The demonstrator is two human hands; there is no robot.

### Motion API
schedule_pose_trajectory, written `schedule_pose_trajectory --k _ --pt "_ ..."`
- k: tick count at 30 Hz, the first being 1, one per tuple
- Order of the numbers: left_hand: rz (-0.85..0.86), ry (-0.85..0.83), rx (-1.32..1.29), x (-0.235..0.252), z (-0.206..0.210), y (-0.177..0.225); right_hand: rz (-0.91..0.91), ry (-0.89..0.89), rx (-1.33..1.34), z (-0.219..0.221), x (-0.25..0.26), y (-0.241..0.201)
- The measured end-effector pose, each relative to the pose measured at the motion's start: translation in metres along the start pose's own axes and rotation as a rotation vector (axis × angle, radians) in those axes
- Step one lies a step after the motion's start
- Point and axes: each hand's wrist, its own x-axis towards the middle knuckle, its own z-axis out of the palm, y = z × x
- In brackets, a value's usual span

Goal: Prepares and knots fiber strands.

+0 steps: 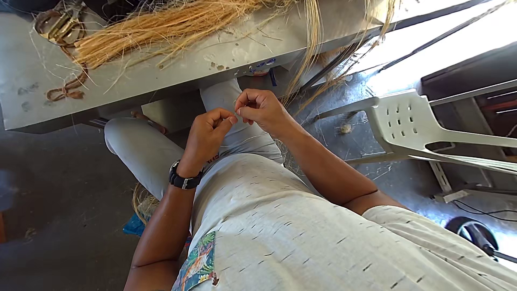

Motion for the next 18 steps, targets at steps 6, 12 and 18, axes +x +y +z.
schedule_pose_trajectory --k 6,12,18 --pt "-0.033 -0.050 -0.098 -0.0022 -0.0086 -0.0048 -0.008 -0.003 -0.013 -0.0003 0.0020 0.0026" --pt "-0.017 -0.080 -0.187 -0.0015 -0.0095 -0.0014 -0.061 -0.004 -0.063 0.0021 0.0033 0.0005" --pt "0.016 -0.064 -0.212 -0.0011 -0.0072 -0.0014 -0.097 0.011 -0.138 0.0051 0.0054 -0.0025"
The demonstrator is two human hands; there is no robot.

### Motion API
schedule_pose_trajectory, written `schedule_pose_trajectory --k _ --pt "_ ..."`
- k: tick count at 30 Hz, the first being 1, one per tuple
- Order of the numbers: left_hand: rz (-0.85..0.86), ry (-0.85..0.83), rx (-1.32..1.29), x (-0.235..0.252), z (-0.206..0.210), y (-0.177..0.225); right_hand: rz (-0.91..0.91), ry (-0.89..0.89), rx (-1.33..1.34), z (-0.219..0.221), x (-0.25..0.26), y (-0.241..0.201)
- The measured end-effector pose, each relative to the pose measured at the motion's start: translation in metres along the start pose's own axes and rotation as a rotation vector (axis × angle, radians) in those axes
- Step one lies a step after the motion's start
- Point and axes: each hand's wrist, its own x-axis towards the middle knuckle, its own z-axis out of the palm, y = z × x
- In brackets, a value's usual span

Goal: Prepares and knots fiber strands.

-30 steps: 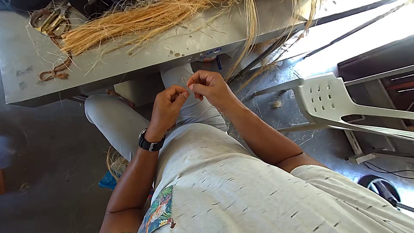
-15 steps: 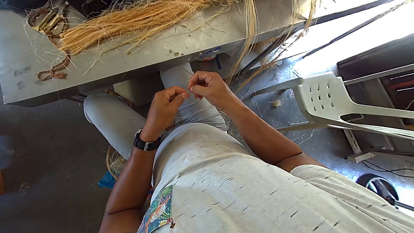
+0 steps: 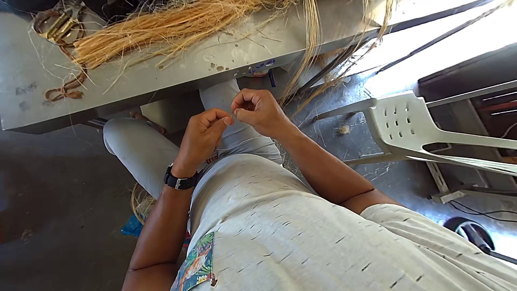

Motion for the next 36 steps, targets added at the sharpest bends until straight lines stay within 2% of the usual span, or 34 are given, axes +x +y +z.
schedule_pose_trajectory --k 4,8,13,16,20,27,30,33,36 --pt "-0.029 0.018 0.033 0.000 0.000 -0.001 0.021 -0.009 -0.001 -0.001 0.003 0.002" --pt "-0.063 0.058 0.186 0.000 0.000 0.002 0.128 -0.089 0.124 -0.009 0.003 -0.003" --pt "0.104 0.139 0.413 0.004 -0.002 0.002 0.132 -0.110 -0.022 -0.009 0.002 -0.009" --pt "0.167 0.146 0.378 0.007 -0.003 0.003 0.119 -0.157 -0.049 -0.005 0.002 -0.011" --pt "0.175 0.162 0.209 0.008 -0.003 0.002 0.115 -0.216 0.085 -0.009 0.002 -0.009" --pt "0.202 0.205 0.087 0.009 0.003 -0.001 0.104 -0.181 0.328 0.000 -0.001 -0.003" --pt "0.205 0.218 0.088 0.010 0.005 0.000 0.091 -0.091 0.418 0.014 -0.001 0.002" --pt "0.204 0.218 0.066 0.007 0.002 -0.004 0.194 -0.117 0.582 0.016 -0.002 0.000" --pt "0.205 0.216 0.065 0.007 0.002 -0.003 0.250 -0.175 0.607 0.014 -0.004 0.000"
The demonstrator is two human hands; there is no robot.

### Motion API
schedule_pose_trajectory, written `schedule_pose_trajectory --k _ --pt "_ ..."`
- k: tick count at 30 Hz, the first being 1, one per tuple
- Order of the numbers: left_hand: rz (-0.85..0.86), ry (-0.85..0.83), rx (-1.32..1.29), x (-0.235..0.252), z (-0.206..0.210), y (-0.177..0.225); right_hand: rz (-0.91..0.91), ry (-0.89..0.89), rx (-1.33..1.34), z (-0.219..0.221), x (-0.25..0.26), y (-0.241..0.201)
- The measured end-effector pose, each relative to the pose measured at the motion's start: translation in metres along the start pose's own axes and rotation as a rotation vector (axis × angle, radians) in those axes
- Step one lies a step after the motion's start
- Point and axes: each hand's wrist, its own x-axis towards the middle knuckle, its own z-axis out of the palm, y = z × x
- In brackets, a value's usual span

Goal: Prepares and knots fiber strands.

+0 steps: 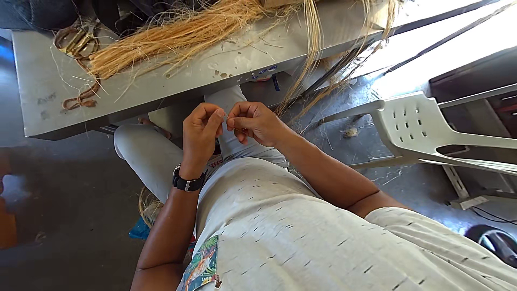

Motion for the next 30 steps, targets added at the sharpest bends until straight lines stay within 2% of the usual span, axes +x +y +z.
schedule_pose_trajectory --k 12,23,30 --pt "-0.037 0.031 -0.059 0.003 0.002 -0.003 -0.039 0.069 -0.174 0.000 -0.005 -0.003" --pt "-0.051 0.063 -0.099 0.015 0.000 -0.011 -0.095 0.137 -0.093 0.004 0.001 0.004" --pt "-0.042 0.076 0.003 0.015 0.000 -0.008 -0.080 0.133 -0.102 0.009 0.006 0.006"
